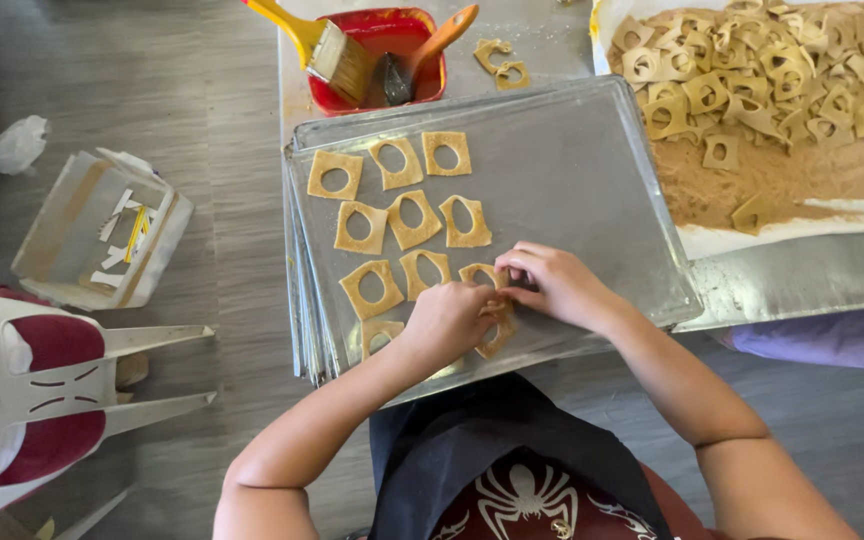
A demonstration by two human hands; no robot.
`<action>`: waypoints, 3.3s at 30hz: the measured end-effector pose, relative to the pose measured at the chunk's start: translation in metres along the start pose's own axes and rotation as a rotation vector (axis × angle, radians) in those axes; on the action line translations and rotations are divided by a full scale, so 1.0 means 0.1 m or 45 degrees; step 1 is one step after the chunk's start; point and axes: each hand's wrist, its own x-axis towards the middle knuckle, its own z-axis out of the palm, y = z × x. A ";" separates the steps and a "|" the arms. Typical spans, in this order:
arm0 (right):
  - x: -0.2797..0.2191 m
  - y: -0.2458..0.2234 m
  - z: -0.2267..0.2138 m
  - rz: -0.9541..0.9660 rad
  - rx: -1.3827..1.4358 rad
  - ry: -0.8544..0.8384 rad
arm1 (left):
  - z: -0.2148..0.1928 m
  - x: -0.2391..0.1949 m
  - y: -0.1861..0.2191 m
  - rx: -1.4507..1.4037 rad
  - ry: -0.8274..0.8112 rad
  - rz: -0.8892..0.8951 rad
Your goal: The person arranges square-shaped dough pieces with central holes onto a metal baking tray. They pick the dough from a pile on a cloth, place them in rows on the tray, and then move the filled tray to a metal rack. The process is repeated with multiple trays.
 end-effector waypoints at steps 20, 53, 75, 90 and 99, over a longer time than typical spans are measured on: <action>0.36 0.41 -0.24 0.066 0.209 0.278 | -0.28 0.37 -0.06 0.445 0.384 0.797; -1.28 4.00 -1.45 -0.171 -0.555 0.428 | 2.08 4.58 0.65 0.890 -0.023 -0.404; -1.03 4.60 -2.01 -0.030 -0.030 0.211 | 1.79 4.34 1.26 -0.411 0.317 -0.379; -1.07 4.39 -1.74 -0.163 -0.411 0.346 | 2.30 4.12 1.13 0.900 -0.134 0.318; -1.18 4.26 -2.40 0.385 0.591 0.012 | 1.89 4.26 1.21 -0.290 -0.298 -0.290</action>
